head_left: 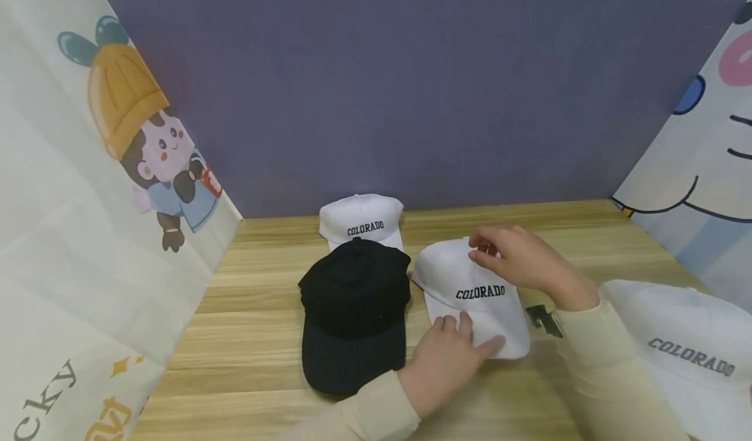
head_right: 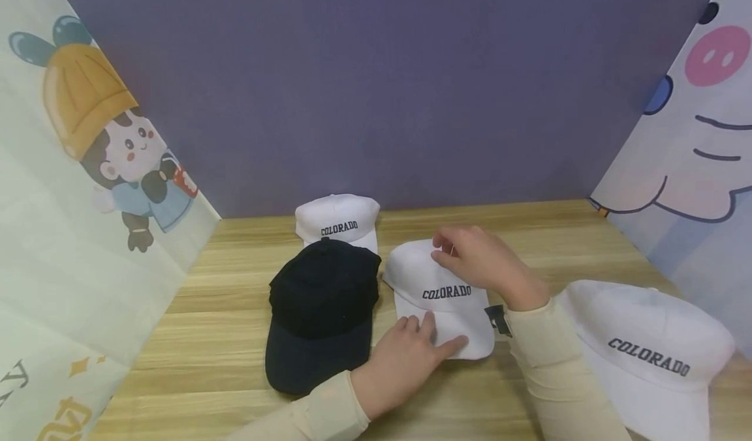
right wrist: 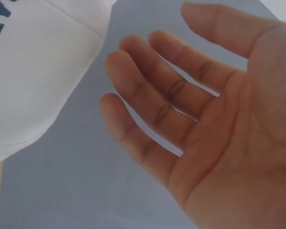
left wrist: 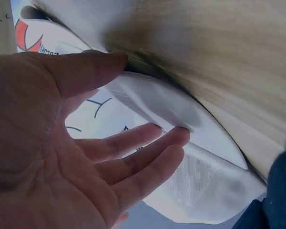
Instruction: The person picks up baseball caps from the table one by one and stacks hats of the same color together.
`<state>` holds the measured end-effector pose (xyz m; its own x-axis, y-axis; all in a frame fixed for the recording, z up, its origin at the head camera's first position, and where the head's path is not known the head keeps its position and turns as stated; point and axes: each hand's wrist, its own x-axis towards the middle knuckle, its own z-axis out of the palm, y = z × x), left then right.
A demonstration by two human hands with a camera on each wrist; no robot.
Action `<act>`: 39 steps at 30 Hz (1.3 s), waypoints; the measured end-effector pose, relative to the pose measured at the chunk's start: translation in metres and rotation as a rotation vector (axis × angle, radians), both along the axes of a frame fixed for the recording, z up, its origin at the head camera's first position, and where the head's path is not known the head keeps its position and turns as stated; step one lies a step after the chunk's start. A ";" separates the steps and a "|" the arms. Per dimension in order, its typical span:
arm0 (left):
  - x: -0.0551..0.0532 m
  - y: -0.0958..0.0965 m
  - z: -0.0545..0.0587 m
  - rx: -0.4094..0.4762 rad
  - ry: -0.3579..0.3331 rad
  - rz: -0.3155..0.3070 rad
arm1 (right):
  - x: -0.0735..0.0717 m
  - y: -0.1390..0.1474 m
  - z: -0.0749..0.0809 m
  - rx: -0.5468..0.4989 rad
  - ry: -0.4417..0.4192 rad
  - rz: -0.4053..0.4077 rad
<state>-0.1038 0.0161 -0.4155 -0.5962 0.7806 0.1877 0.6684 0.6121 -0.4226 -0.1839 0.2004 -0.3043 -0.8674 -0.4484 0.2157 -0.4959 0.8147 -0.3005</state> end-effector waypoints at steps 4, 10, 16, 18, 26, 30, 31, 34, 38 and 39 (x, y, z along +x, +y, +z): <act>0.002 0.000 -0.004 0.011 0.048 0.003 | -0.002 -0.001 -0.002 -0.002 0.001 -0.007; 0.005 0.003 -0.008 -0.017 0.027 0.036 | -0.006 -0.010 -0.007 -0.011 0.027 -0.023; 0.005 0.002 -0.011 0.026 0.088 0.025 | -0.013 -0.037 -0.007 -0.049 0.022 -0.027; 0.005 0.001 -0.013 0.073 0.143 0.006 | -0.020 -0.048 -0.005 -0.053 0.008 -0.030; 0.005 -0.002 -0.014 0.141 0.214 -0.024 | -0.067 -0.082 0.003 0.013 -0.142 -0.020; 0.006 0.000 -0.013 0.124 0.172 -0.006 | -0.087 -0.094 0.007 0.076 -0.216 -0.028; 0.007 0.001 -0.013 0.108 0.152 0.008 | -0.091 -0.097 0.008 0.095 -0.226 -0.030; 0.009 0.003 -0.011 0.045 0.077 0.052 | -0.102 -0.106 0.008 0.147 -0.258 -0.035; 0.011 0.004 -0.006 0.009 0.014 0.068 | -0.119 -0.117 0.006 0.198 -0.300 -0.073; 0.010 0.003 -0.006 0.011 0.010 0.063 | -0.123 -0.119 0.005 0.206 -0.314 -0.085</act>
